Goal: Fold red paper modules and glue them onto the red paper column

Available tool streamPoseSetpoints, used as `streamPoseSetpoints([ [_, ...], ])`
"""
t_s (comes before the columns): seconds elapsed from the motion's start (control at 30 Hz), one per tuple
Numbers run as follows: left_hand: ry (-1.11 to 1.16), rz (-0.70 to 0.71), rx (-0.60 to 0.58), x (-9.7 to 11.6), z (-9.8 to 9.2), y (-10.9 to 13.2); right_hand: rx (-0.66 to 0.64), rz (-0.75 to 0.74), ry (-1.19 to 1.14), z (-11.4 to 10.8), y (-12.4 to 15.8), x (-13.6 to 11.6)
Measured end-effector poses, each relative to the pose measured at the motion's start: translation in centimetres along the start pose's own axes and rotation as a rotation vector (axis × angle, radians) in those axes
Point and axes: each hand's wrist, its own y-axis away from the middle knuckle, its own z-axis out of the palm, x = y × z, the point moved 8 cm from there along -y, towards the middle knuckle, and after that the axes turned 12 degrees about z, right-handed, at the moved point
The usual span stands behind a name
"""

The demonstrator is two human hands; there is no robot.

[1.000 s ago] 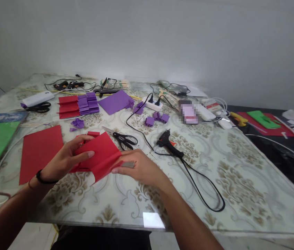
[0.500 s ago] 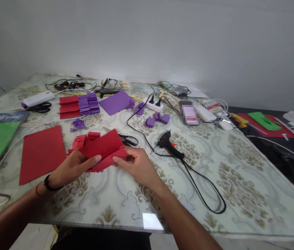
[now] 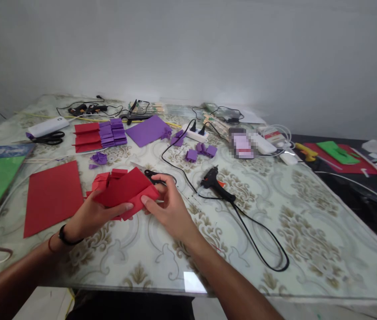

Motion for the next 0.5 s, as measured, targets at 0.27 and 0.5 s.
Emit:
streamPoseSetpoints([
  [0.27, -0.089, -0.052, -0.023, -0.17, -0.09, 0.22, -0.019, 0.059, 0.084, 0.10, -0.27, 0.70],
  [0.5, -0.076, 0.041, -0.024, 0.38, 0.00, -0.02, -0.051, 0.061, 0.014, 0.51, -0.19, 0.45],
])
